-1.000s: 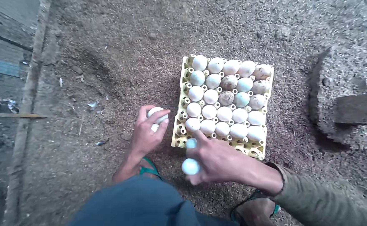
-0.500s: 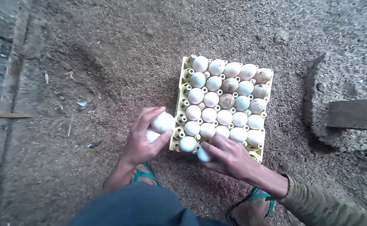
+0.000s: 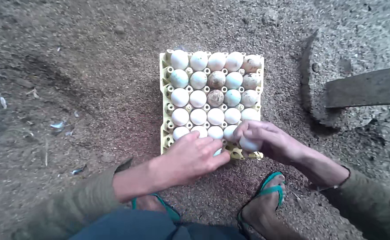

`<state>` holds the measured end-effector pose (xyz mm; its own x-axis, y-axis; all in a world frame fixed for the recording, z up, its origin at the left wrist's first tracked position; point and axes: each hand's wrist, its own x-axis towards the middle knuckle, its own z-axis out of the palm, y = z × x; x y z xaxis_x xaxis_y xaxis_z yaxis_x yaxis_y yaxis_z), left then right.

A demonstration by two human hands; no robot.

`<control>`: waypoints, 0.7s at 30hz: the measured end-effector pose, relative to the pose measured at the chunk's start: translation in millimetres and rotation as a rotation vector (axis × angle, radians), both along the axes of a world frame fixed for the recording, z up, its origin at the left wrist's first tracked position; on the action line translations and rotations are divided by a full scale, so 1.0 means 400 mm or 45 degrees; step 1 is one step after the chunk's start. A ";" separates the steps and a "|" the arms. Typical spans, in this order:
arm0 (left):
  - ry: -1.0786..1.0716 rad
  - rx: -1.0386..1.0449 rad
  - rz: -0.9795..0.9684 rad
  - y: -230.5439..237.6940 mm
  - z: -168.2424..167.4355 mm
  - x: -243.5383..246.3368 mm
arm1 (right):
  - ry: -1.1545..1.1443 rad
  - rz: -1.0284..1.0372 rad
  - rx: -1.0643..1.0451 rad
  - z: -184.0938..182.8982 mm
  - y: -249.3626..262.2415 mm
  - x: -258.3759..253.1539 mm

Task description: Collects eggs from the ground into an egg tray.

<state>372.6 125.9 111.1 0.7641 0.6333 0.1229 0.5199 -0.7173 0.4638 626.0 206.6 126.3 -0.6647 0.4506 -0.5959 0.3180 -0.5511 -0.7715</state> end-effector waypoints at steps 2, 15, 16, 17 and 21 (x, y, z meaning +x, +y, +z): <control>0.071 0.006 -0.044 0.005 -0.011 0.026 | -0.010 0.338 0.181 0.016 0.022 0.035; -0.072 0.038 0.040 0.027 -0.026 0.086 | -0.392 0.696 1.492 -0.018 -0.086 0.067; -0.108 0.065 -0.010 0.034 -0.024 0.102 | -0.405 0.688 1.484 -0.003 -0.069 0.084; -0.154 0.088 -0.065 0.041 -0.024 0.122 | -0.437 0.697 1.484 0.016 -0.047 0.103; -0.298 0.086 -0.323 0.071 -0.022 0.219 | -0.595 0.805 1.576 0.091 0.024 0.192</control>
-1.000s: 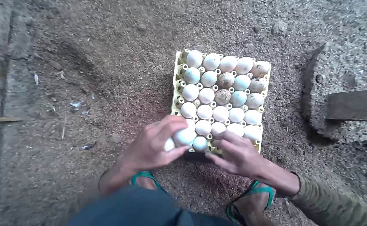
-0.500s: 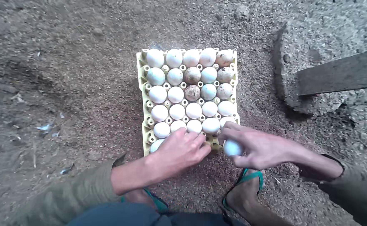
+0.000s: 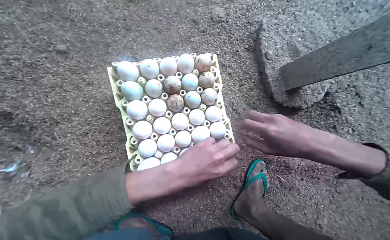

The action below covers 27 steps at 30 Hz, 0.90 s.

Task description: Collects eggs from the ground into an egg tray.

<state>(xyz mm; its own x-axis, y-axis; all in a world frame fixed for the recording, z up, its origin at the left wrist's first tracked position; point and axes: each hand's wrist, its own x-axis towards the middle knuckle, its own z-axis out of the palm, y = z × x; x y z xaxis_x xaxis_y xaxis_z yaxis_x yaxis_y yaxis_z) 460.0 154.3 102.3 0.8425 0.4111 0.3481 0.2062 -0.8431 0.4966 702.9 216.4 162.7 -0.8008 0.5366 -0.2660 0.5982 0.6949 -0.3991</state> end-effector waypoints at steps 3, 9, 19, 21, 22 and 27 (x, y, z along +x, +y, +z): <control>0.008 -0.015 -0.192 0.019 -0.005 0.059 | -0.072 0.016 0.041 0.042 -0.005 0.071; 0.044 -0.044 -0.293 0.028 -0.071 0.098 | -0.070 -0.101 -0.073 0.048 -0.056 0.131; -0.119 -0.290 1.062 -0.058 -0.018 -0.306 | -0.016 -0.532 -0.464 -0.082 -0.013 0.118; -0.045 -0.398 1.174 -0.138 -0.042 -0.404 | -0.041 -0.656 -0.563 -0.115 0.014 0.114; -0.025 -0.493 1.134 -0.181 -0.056 -0.430 | -0.048 -0.707 -0.601 -0.133 0.024 0.110; -0.163 -0.547 1.060 -0.294 -0.125 -0.378 | -0.069 -0.963 -0.803 -0.180 0.049 0.073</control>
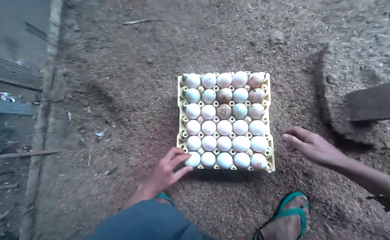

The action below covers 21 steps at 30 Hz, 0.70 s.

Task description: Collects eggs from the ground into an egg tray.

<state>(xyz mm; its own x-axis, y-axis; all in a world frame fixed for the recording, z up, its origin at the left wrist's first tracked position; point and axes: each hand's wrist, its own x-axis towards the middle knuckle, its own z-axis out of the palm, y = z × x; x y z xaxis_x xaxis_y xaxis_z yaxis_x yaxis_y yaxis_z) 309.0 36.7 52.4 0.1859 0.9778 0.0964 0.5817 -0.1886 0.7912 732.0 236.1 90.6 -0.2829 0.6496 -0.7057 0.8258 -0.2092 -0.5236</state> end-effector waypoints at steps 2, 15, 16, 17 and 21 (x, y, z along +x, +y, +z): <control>-0.013 0.148 0.056 0.004 -0.010 0.033 | 0.040 -0.076 -0.055 -0.005 0.002 -0.019; -0.149 -0.368 0.515 0.118 0.003 -0.037 | 0.153 -0.367 0.088 -0.045 0.007 -0.133; -0.160 -0.526 0.588 0.158 -0.004 -0.041 | 0.163 -0.414 0.099 -0.051 0.005 -0.137; -0.199 -0.657 0.635 0.192 -0.012 -0.044 | 0.173 -0.454 0.102 -0.056 0.004 -0.143; -0.201 -0.777 0.675 0.258 -0.018 -0.036 | 0.157 -0.602 0.076 -0.046 -0.001 -0.178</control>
